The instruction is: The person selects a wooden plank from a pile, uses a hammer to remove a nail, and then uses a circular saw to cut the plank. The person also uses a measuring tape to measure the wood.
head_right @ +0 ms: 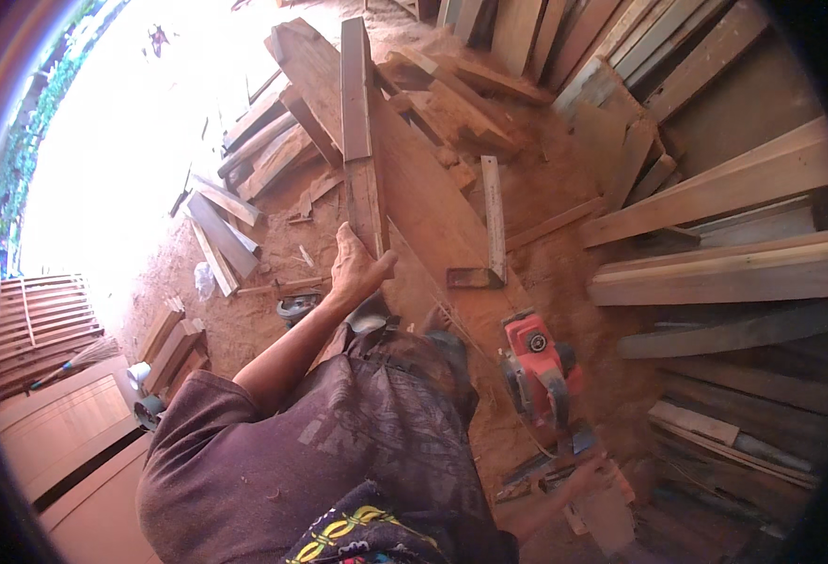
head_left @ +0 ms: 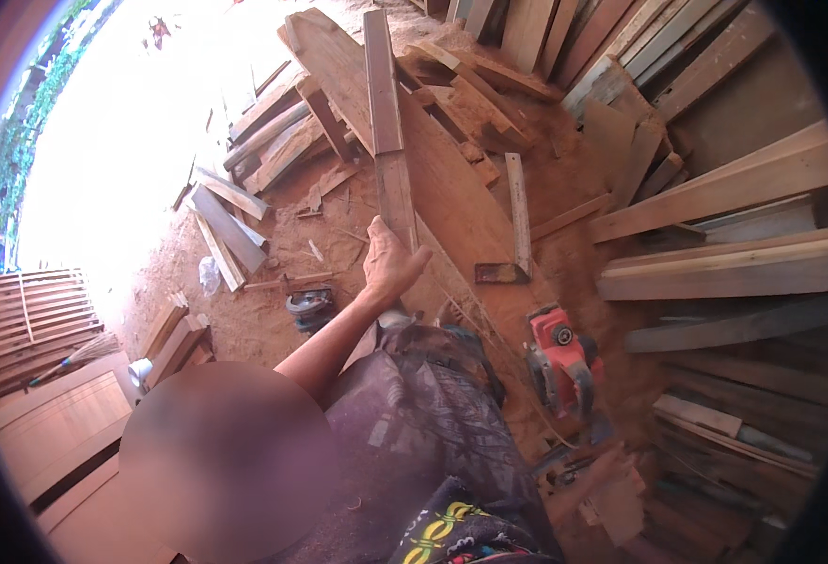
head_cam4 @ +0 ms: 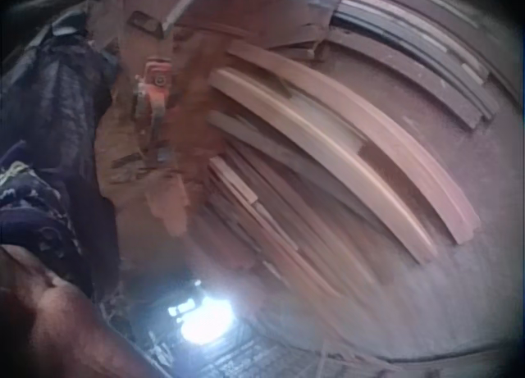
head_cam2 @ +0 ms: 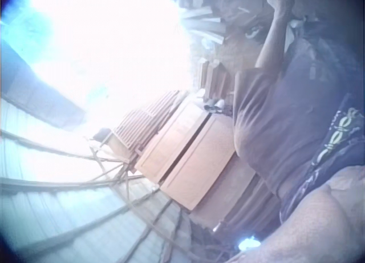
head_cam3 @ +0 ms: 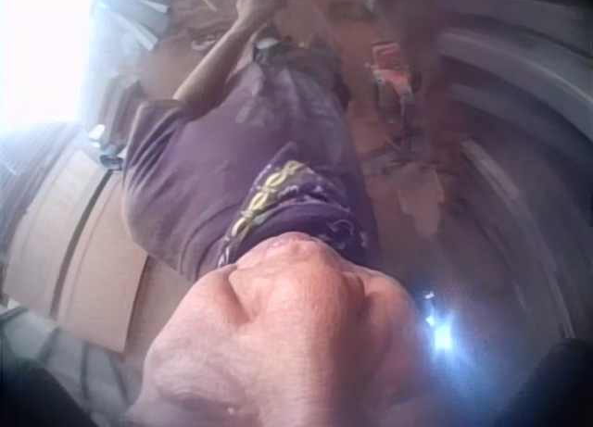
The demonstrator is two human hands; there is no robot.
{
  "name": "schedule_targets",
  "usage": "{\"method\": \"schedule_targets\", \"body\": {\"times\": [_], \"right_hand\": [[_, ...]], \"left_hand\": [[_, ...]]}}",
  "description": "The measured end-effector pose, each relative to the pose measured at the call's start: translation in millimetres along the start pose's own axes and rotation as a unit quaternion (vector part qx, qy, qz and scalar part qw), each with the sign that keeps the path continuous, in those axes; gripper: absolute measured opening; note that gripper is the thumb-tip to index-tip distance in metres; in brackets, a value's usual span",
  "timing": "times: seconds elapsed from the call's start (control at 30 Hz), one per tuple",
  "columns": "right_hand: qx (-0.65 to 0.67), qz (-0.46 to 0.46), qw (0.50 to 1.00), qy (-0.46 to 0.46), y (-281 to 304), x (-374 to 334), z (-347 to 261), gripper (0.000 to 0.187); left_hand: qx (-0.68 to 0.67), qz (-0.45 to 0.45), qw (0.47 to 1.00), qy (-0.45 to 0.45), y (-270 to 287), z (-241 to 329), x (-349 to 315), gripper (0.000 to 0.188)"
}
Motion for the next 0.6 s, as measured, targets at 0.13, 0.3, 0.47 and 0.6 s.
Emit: {"method": "schedule_targets", "body": {"times": [0.13, 0.3, 0.47, 0.6], "right_hand": [[0.228, -0.035, 0.955, 0.187, 64.1, -47.8, -166.2, 0.042], [0.336, -0.259, 0.809, 0.407, 33.1, -205.5, -339.3, 0.043], [0.214, -0.327, 0.686, 0.614, -22.7, -321.5, -384.7, 0.072], [0.172, -0.321, 0.660, 0.658, -42.5, -324.1, -385.9, 0.075]], "left_hand": [[-0.027, -0.023, 0.999, -0.027, -0.1, -1.0, 6.0, 0.112], [-0.052, -0.035, 0.991, -0.120, -2.8, -7.4, 13.8, 0.119], [-0.163, -0.135, 0.968, -0.136, 3.4, -35.0, 16.9, 0.120], [-0.273, -0.214, 0.935, -0.071, -3.5, -61.6, 10.9, 0.112]]}}
Point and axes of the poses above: each hand's wrist, its own x-axis towards the middle knuckle, its own y-axis out of the back of the hand, z = x × y, the point moved 7 cm from there along x, towards the middle knuckle
